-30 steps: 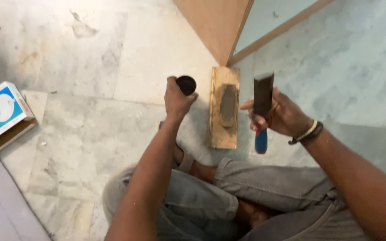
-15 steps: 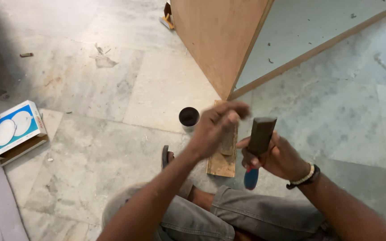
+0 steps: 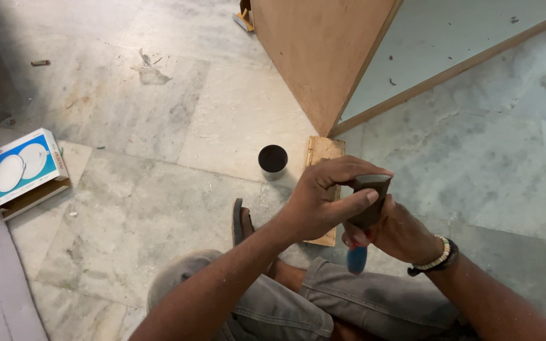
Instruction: The person sits on the floor and uses a metal cup to pour a dark liquid onto a wooden board. They then rub a small, dark, rectangular object back and forth on the wetted surface of the board using a tool with a blue handle. The person repeatedly wets the board and continues the rubbing motion.
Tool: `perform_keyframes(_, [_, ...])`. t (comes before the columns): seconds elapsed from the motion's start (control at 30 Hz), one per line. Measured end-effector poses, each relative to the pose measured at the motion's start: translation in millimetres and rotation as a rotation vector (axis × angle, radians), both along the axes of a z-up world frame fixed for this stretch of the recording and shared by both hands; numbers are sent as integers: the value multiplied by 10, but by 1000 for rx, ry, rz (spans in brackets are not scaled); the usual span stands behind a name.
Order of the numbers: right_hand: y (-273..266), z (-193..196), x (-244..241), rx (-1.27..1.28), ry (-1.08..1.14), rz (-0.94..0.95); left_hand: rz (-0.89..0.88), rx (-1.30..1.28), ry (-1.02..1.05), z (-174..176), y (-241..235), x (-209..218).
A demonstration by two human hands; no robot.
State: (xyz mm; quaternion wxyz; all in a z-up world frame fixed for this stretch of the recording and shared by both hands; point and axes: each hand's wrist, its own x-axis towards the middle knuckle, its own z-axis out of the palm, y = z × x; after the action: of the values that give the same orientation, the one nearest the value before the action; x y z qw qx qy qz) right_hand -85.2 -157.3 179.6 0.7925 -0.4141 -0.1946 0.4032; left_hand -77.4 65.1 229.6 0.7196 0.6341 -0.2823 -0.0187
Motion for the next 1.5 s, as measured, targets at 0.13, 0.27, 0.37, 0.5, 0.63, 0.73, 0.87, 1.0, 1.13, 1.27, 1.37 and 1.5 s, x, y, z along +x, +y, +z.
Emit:
perform_keyframes(0.13, [-31, -23, -12, -39, -12, -14, -13, -5, -17, 17, 5, -1])
perform_keyframes(0.27, [-21, -16, -4, -33, -49, -16, -15, -11, -26, 77, 24, -15])
perform_keyframes(0.37, [-36, 12, -54, -156, -24, -99, 193, 119, -159, 157, 21, -87])
perform_keyframes(0.5, [-47, -84, -8, -199, -76, -162, 569, 434, -541, 192, -6, -150])
perform_keyframes(0.63, [-114, -185, -15, -209, -143, -196, 674, 530, -754, 154, -40, -120])
perform_keyframes(0.73, [-28, -331, 4, -620, -378, -232, 729, 513, -802, 34, -13, -174])
perform_keyframes(0.87, [23, -66, -46, -120, 12, -220, 742, 569, -744, 230, -69, -123])
perform_keyframes(1.0, [62, 46, -39, -99, 34, -203, 753, 628, -744, 242, -91, -115])
perform_keyframes(1.13, [44, 57, -66, -90, -9, -200, 790, 630, -763, 200, -110, -140])
perform_keyframes(1.27, [37, 31, -25, -77, 29, -203, 744, 639, -724, 140, -123, -95])
perform_keyframes(1.37, [45, 9, -27, -98, 36, -207, 729, 642, -690, 103, -129, -86])
perform_keyframes(1.5, [47, 5, -28, -113, -11, -215, 779, 653, -732, 92, -130, -98])
